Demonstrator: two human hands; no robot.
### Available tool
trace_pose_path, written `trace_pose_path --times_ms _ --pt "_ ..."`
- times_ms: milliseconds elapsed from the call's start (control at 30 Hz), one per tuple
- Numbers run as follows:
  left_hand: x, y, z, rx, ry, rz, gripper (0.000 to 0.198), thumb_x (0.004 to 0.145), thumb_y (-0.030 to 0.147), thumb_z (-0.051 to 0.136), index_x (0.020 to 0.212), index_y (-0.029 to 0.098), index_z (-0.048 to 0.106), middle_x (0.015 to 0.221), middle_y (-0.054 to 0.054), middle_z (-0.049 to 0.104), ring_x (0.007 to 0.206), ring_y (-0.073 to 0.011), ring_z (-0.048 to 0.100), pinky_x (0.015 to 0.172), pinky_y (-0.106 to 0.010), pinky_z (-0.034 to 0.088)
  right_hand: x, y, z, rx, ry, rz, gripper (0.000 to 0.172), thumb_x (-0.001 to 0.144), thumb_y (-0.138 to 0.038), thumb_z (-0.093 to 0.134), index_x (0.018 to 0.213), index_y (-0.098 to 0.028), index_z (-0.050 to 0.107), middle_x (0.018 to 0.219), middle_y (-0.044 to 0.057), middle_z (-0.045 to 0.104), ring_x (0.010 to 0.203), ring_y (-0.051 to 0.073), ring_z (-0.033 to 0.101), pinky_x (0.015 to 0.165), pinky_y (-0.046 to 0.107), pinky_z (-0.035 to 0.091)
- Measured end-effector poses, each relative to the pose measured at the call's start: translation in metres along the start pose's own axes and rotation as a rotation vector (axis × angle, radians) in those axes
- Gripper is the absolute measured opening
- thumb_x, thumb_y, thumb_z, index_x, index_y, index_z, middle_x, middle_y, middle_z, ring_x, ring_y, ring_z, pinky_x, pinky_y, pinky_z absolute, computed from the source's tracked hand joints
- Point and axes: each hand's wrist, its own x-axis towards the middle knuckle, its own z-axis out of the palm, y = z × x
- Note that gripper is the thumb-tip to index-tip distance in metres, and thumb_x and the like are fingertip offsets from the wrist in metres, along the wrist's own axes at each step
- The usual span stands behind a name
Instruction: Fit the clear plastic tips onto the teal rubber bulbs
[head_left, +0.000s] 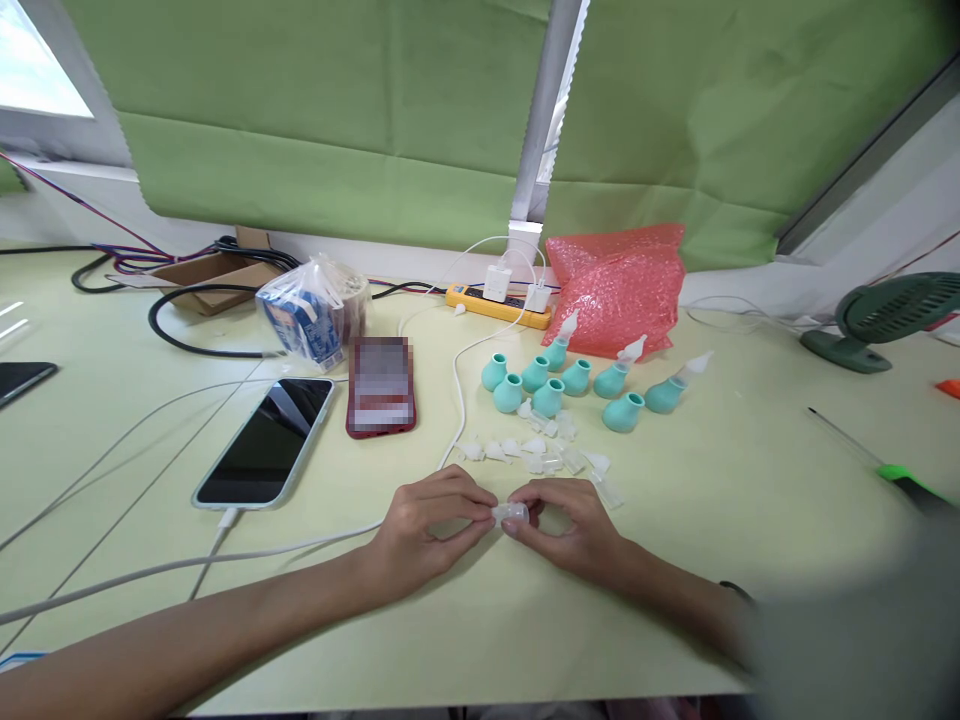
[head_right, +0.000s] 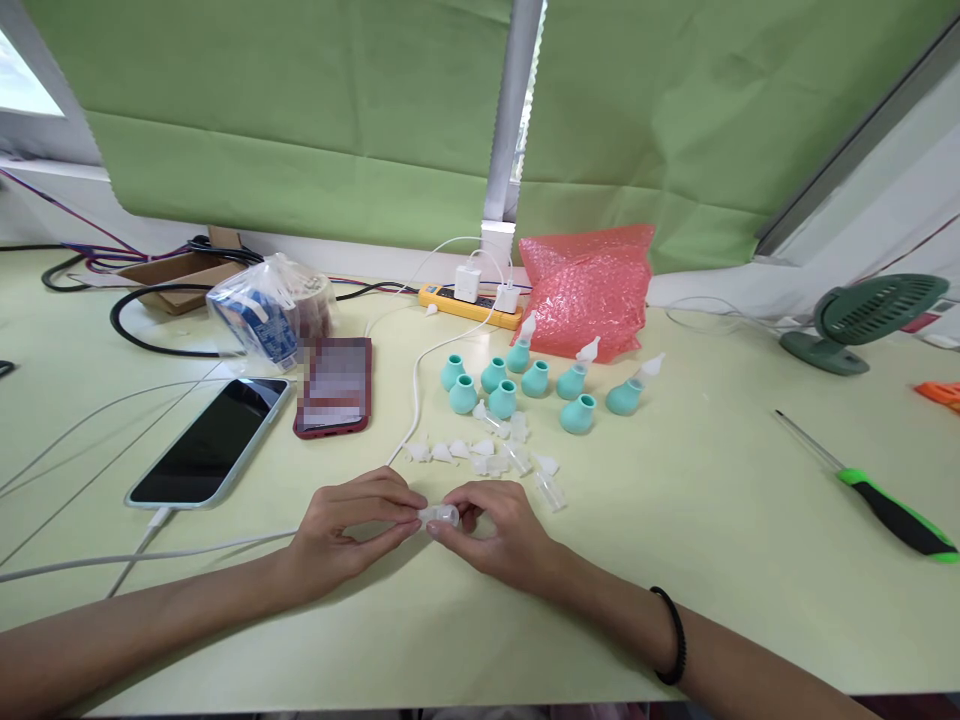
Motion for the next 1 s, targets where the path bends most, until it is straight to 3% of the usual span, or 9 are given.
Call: trace_pose_path --times_ms 333,1000 --pt "-0.0027 0.0002 -0.0004 0.003 -0.02 0.002 0.023 0.068 -0.002 0.054 0.086 0.012 0.059 0.079 -0.008 0.064 0.074 -0.0142 0.057 0.064 -0.027 0.049 0.0003 -0.0001 -0.0004 -0.003 0.001 0.019 0.013 0.07 -0.027 0.058 0.069 -0.015 0.055 0.056 0.001 0.059 0.047 0.009 0.051 0.049 0.019 0.042" --pt "0.0 0.0044 -0.0017 0.067 -0.016 -0.019 0.018 0.07 0.002 0.053 0.084 0.012 0.059 0.076 -0.007 0.064 0.07 -0.0132 0.056 0.062 -0.024 0.049 0.0 0.0 -0.0009 -0.007 -0.005 0.024 0.014 0.071 -0.03 0.055 0.069 -0.017 0.056 0.054 0.0 0.058 0.047 0.009 0.052 0.049 0.02 0.042"
